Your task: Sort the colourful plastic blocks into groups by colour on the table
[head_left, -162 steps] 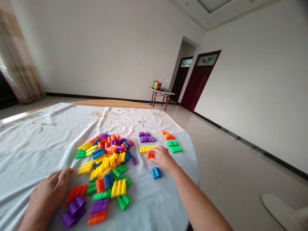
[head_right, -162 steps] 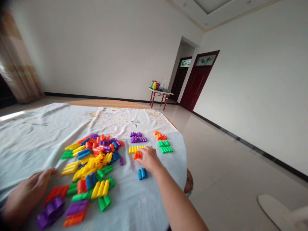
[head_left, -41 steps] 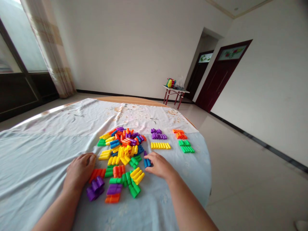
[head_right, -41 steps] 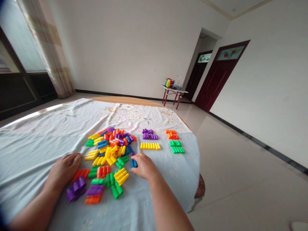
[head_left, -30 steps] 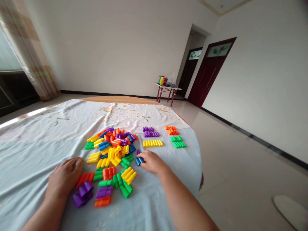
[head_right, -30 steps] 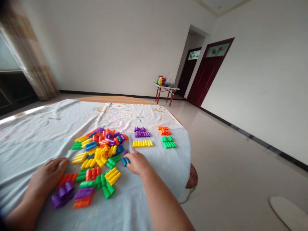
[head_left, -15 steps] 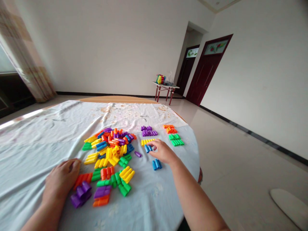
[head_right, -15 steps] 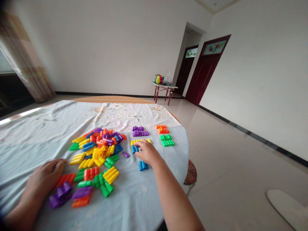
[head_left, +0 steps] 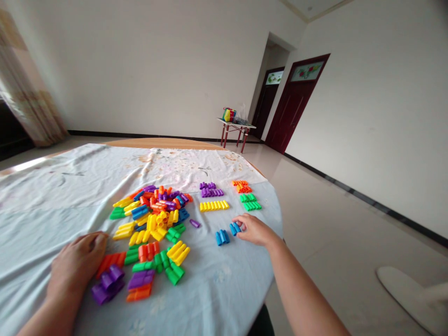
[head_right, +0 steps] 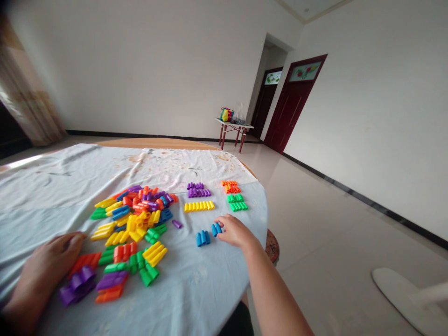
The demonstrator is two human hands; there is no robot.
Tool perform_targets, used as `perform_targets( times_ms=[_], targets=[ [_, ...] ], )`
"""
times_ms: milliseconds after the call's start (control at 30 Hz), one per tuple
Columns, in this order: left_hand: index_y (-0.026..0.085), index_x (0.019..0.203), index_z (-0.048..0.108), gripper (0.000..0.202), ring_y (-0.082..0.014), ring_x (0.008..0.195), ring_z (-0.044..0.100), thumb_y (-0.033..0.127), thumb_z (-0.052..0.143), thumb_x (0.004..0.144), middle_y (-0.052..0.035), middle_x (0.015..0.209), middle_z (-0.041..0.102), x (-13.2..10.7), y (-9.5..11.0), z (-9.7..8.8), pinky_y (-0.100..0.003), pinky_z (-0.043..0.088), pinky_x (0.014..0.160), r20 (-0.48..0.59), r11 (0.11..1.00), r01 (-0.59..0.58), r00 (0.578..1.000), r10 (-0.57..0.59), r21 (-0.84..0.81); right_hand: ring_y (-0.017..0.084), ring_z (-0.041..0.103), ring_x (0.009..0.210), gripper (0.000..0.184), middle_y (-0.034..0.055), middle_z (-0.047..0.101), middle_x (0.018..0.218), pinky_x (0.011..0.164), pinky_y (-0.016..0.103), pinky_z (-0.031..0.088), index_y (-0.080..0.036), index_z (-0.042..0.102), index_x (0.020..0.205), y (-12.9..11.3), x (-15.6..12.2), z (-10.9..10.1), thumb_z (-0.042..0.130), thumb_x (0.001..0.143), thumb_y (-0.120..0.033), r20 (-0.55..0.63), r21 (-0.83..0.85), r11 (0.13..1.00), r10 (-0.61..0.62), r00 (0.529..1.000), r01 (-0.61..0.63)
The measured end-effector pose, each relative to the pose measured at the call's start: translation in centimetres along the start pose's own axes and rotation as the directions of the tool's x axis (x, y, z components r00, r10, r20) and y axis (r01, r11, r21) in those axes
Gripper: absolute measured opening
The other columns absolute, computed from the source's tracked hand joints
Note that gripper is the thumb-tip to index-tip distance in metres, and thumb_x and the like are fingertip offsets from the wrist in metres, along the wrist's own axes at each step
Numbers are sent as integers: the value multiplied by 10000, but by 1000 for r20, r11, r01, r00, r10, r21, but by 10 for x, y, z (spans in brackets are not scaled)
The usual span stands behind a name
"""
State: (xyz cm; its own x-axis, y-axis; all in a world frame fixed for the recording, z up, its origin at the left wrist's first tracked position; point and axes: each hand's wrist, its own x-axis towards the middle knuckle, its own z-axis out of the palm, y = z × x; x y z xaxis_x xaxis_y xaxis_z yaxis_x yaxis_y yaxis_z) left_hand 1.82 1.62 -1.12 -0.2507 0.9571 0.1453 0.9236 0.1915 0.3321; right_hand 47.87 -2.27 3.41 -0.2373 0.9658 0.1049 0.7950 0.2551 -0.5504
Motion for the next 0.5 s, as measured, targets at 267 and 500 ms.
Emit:
perform_targets(
  times_ms=[267,500],
  targets=[
    [186,1077,615,550,-283,1121,484,476,206,850,-106,1222,566,2,-6,5,-388,392,912,11,1000,14,1000,-14,0,133,574,784,499,39,563,966,756,261,477,-182,570,1149,-25,-16,6,651,658,-138,52,200,978,-63,997,51],
    [206,1091,603,579,-279,1124,480,506,172,848,-93,1223,558,3,-4,4,-379,392,900,31,1000,28,999,-28,7,144,573,845,493,33,556,956,791,256,476,-201,593,1123,-48,-22,26,635,642,-106,133,203,968,-173,976,144]
  ],
)
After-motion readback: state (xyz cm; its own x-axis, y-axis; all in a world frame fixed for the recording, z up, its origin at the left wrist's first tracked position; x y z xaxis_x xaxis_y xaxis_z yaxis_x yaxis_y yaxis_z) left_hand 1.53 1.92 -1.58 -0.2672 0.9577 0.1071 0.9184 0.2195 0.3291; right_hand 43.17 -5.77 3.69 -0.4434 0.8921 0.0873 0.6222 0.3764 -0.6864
